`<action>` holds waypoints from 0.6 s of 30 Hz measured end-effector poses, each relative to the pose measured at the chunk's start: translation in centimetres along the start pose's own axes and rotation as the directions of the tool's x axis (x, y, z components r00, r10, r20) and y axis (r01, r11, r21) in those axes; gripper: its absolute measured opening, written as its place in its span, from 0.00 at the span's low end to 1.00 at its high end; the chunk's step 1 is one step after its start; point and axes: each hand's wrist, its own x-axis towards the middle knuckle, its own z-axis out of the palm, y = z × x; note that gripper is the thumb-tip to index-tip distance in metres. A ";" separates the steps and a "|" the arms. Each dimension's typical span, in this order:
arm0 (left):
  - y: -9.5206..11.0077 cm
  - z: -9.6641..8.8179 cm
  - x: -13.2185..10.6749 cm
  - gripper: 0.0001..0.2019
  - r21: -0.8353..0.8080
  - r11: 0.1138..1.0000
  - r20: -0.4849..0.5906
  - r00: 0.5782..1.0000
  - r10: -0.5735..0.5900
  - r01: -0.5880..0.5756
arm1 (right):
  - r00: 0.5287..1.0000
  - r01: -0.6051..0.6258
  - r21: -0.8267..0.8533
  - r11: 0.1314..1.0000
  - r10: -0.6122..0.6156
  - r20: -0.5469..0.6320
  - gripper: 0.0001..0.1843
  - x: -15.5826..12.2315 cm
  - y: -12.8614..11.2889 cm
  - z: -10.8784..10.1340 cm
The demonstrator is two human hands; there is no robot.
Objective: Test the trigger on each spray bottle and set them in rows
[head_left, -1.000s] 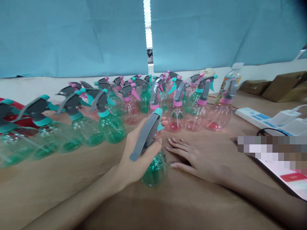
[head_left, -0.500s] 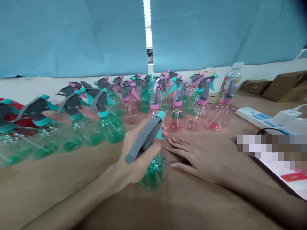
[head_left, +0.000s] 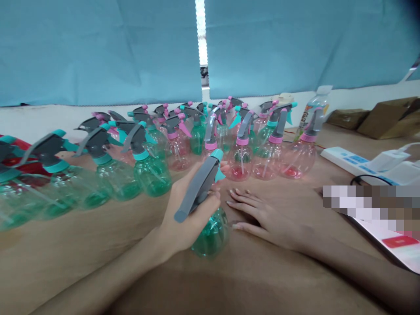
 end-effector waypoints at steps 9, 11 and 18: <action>-0.3 0.1 0.0 0.04 -0.010 1.000 0.021 1.000 0.005 -0.005 | 1.000 0.006 -0.006 1.000 -0.006 -0.004 0.32 -0.1 0.2 0.1; -0.2 0.1 0.1 0.04 -0.014 1.000 0.025 1.000 -0.004 0.004 | 1.000 0.001 -0.010 1.000 -0.001 0.006 0.33 -0.1 0.1 0.0; -0.3 0.2 0.1 0.10 -0.039 0.999 0.039 0.999 -0.017 0.018 | 1.000 0.010 0.014 1.000 -0.010 -0.020 0.32 -0.1 0.2 0.2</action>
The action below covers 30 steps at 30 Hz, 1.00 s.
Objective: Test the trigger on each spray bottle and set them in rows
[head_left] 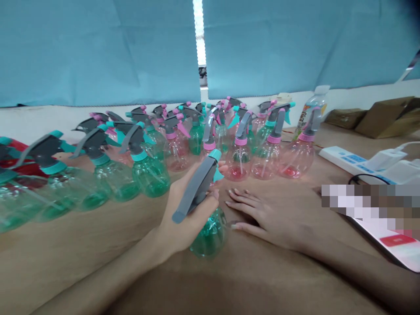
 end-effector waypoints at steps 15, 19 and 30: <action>-0.3 0.1 0.0 0.10 -0.020 1.000 0.010 1.000 0.019 -0.018 | 0.999 -0.014 -0.048 0.999 0.016 0.038 0.33 0.1 -0.3 -0.3; 0.0 0.0 0.0 0.11 -0.040 0.999 0.013 1.000 -0.004 0.004 | 0.999 -0.013 -0.047 0.999 0.014 0.032 0.33 0.0 -0.2 -0.2; -0.3 0.1 0.0 0.06 -0.001 0.999 0.000 0.999 0.032 -0.032 | 0.999 -0.015 -0.024 1.000 0.016 0.034 0.33 0.1 -0.1 -0.1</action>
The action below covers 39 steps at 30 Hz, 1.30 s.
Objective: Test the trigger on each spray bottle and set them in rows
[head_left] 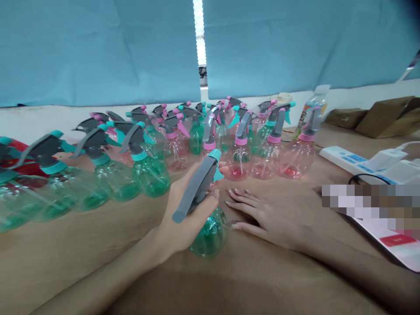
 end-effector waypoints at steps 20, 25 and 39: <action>-0.3 -0.5 -0.4 0.04 0.101 0.995 -0.090 0.996 0.017 -0.007 | 1.000 0.009 -0.005 1.000 -0.009 0.013 0.33 0.0 -0.2 -0.2; -0.7 -0.5 -0.5 0.05 0.079 0.997 -0.061 0.998 0.000 0.005 | 1.000 0.007 0.008 1.000 -0.007 0.003 0.33 0.1 -0.2 -0.2; -0.4 0.1 -0.2 0.04 0.051 0.997 -0.037 0.997 0.065 -0.063 | 1.000 0.015 0.008 1.000 -0.015 -0.006 0.33 0.0 -0.1 -0.1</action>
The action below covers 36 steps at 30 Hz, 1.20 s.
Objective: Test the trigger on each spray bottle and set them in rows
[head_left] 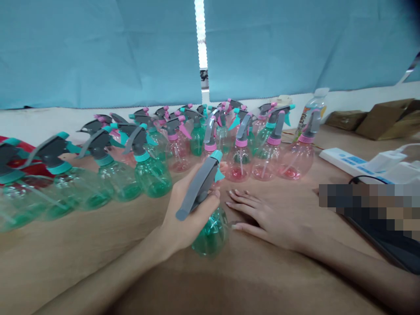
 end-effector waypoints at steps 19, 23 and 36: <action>0.5 -0.3 0.1 0.04 0.061 0.998 -0.019 1.000 -0.008 0.009 | 0.994 -0.054 0.102 0.993 0.063 -0.091 0.36 0.7 -3.2 -2.4; -0.1 -0.9 0.2 0.09 0.024 1.000 -0.017 1.000 -0.015 0.016 | 0.977 0.001 0.105 0.995 0.021 -0.213 0.38 2.0 -6.2 -3.3; -2.4 -6.0 -0.2 0.32 0.133 0.987 -0.063 0.995 -0.083 0.090 | 0.933 -0.047 -0.052 0.998 0.025 -0.360 0.29 8.5 -10.0 -1.3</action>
